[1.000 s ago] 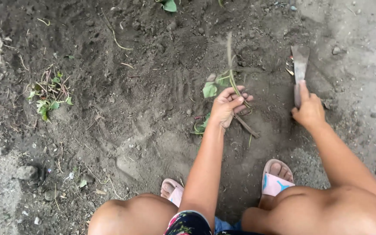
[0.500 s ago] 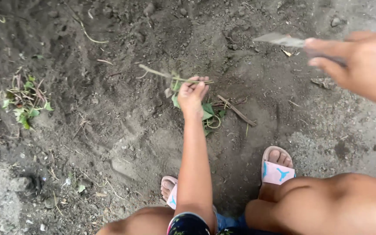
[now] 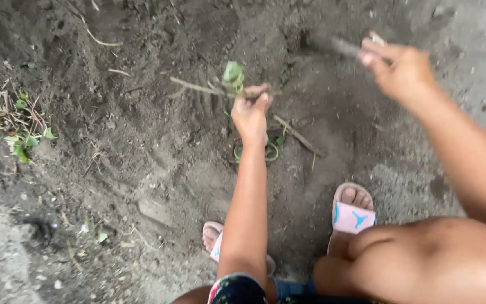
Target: Planting sweet potato cuttings into the soil using a small hand digging tool.
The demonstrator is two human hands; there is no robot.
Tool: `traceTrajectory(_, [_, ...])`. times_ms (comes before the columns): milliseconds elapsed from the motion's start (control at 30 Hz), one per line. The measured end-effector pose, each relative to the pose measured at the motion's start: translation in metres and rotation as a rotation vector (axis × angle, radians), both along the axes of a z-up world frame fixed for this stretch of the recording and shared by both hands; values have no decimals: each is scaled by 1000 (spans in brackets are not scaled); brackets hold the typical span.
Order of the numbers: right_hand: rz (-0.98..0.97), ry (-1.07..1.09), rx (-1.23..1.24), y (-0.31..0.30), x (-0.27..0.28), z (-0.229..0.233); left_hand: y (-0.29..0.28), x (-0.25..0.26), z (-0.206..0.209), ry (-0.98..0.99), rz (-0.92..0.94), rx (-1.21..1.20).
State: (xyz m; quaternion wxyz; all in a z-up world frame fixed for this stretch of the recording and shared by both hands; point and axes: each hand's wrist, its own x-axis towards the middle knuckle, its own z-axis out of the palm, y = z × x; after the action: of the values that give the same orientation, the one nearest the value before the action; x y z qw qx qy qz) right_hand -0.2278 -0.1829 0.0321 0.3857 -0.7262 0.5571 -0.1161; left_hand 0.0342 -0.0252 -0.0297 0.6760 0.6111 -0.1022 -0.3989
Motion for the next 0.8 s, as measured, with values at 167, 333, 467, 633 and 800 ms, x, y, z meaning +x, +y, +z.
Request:
traceTrajectory(167, [372,648,-445,4,-4,110,-27,20,24,-47,-11,17])
traceTrajectory(333, [710,1061,-66,15,71,60,-32,23,47,67,54,162])
traceTrajectory(467, [454,550,-521,35,24,-83,-40,14,35,209,22,172])
traceTrajectory(633, [-114,11,96,25,-6,-24,-24,-4,1,283,68,199])
traceTrajectory(800, [476,691,-512,21,10,84,-20,12,-11,197,196,237])
